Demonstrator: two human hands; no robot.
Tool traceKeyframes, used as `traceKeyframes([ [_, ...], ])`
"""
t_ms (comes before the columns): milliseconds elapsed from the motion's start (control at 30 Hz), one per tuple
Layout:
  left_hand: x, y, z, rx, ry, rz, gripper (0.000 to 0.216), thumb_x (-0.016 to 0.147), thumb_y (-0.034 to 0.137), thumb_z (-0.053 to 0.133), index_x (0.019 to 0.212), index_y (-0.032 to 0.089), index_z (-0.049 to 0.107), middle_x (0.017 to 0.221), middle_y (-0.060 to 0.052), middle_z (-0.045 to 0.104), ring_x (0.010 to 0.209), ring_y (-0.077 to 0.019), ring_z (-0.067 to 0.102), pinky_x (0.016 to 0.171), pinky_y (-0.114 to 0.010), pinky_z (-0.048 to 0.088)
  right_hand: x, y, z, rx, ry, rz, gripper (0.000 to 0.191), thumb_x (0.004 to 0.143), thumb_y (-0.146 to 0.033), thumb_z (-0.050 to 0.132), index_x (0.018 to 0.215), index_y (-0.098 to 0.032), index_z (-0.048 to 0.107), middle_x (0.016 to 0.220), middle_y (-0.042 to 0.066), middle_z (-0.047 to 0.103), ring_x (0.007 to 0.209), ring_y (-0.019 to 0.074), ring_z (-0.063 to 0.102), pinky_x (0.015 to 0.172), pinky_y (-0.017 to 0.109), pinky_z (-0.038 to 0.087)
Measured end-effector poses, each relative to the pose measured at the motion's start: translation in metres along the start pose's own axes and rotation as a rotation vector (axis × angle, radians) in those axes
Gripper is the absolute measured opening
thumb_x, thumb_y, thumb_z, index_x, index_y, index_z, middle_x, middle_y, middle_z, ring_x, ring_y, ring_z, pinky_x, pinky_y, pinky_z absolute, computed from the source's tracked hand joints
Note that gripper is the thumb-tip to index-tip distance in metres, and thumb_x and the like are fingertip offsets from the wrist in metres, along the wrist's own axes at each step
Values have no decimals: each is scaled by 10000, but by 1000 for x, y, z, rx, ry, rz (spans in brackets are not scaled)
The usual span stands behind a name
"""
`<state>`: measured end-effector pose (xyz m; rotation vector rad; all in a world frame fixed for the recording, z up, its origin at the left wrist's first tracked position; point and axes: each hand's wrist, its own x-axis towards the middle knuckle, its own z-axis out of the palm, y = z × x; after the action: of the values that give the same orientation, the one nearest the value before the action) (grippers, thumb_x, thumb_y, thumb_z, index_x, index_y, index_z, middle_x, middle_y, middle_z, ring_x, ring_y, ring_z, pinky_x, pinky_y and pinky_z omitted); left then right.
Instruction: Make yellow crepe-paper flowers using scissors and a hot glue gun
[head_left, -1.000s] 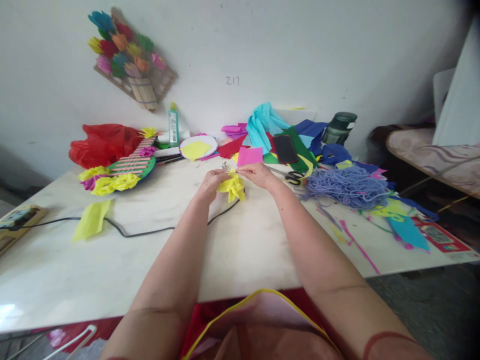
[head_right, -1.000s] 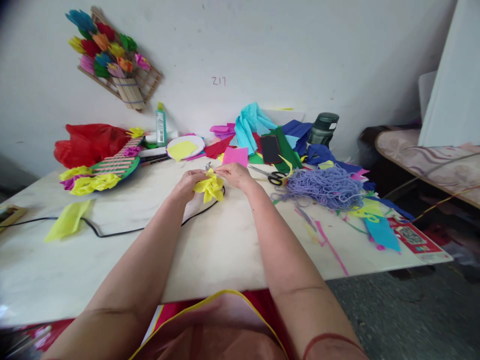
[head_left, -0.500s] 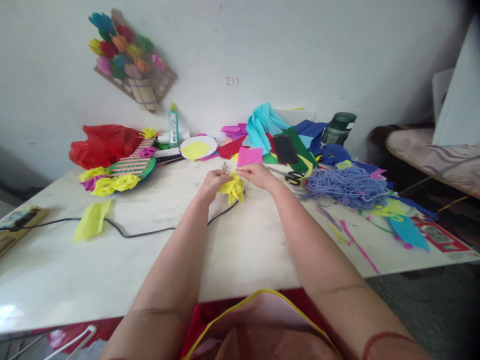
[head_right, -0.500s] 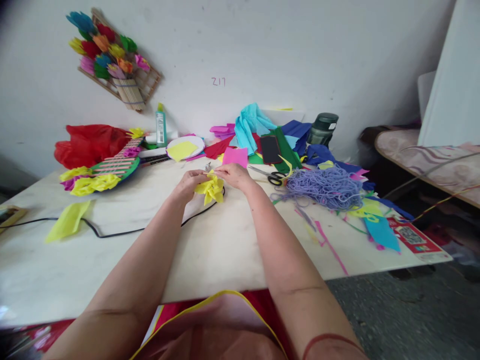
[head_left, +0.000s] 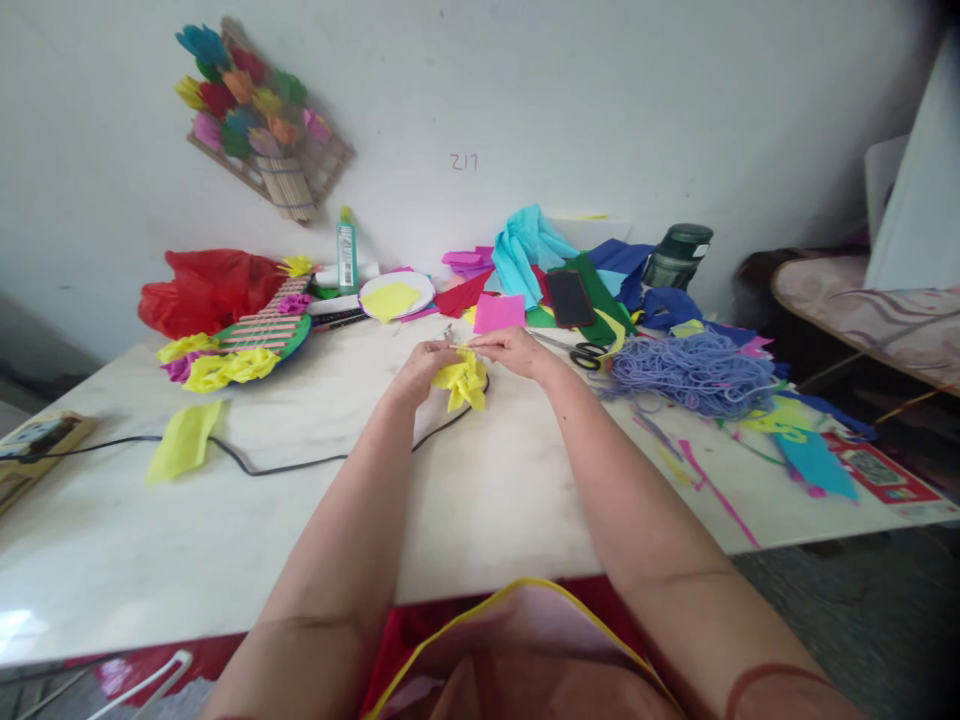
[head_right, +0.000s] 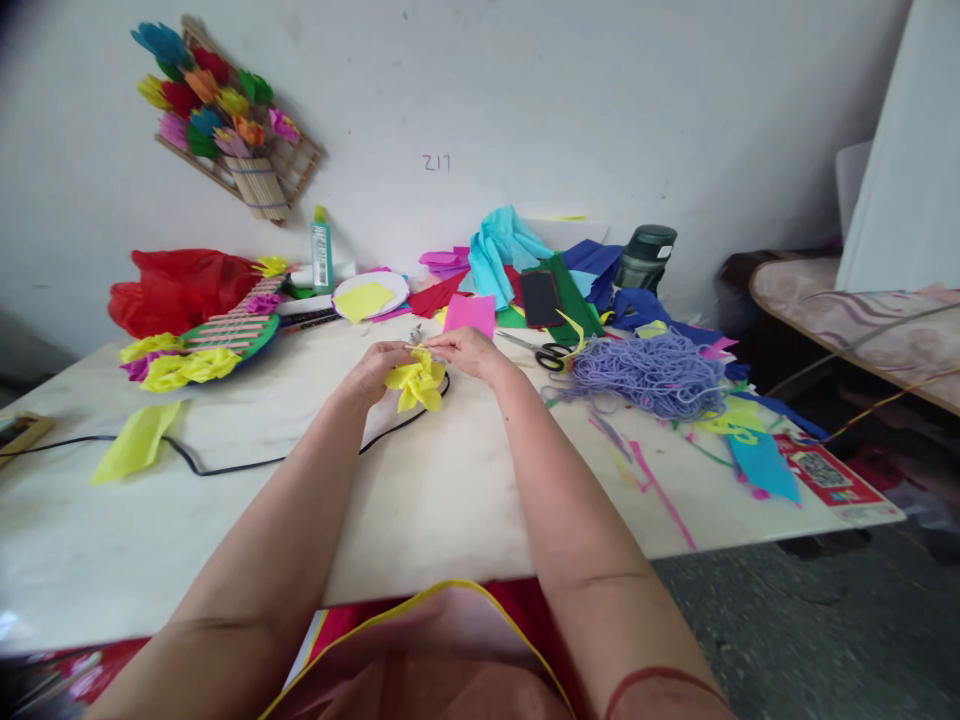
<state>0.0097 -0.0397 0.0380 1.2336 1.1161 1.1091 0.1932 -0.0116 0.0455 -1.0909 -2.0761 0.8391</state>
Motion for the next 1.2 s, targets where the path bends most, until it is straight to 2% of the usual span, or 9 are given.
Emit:
traceKeyframes([
  [167,1,-1,-1,-7,-2,-9,140,529,233,676,633,142,654,572,-18,604,529,-147,548,542,-268,400,-1,-2,0,0,-7,-9,275,842,-187,630,1067,-259,770,1113,33,758,930,168,711,871,295,536],
  [367,1,-3,-2,-29,-3,0,143,509,236,670,599,142,609,533,-2,568,511,-138,522,534,-268,379,2,3,1,-76,-32,-109,284,864,-175,622,1090,-278,759,1139,19,748,1051,169,693,943,281,511],
  [567,1,-4,0,-82,21,-8,118,493,237,622,565,145,603,537,-7,578,519,-142,507,529,-275,380,3,4,-2,-336,-25,-175,282,902,-251,604,1133,-337,741,1094,-13,763,976,174,693,853,270,514],
  [700,3,-4,2,-136,64,-73,146,524,275,613,584,144,633,584,-26,618,566,-166,551,564,-287,428,0,-2,-4,-531,-41,-158,305,927,-258,564,1171,-342,727,1036,5,755,907,166,670,754,241,463],
  [833,5,-4,2,-159,111,-120,153,530,284,631,591,145,649,604,-40,639,584,-180,570,575,-296,453,-2,-7,-5,-610,-47,-150,313,938,-280,541,1180,-356,723,993,6,730,874,162,639,701,236,408],
  [1200,8,-10,1,-113,82,-26,167,531,298,654,580,142,621,566,-17,599,542,-163,551,555,-292,419,-4,-11,-6,-670,-46,-160,323,957,-311,502,1196,-364,714,914,17,685,805,152,578,656,240,346],
])
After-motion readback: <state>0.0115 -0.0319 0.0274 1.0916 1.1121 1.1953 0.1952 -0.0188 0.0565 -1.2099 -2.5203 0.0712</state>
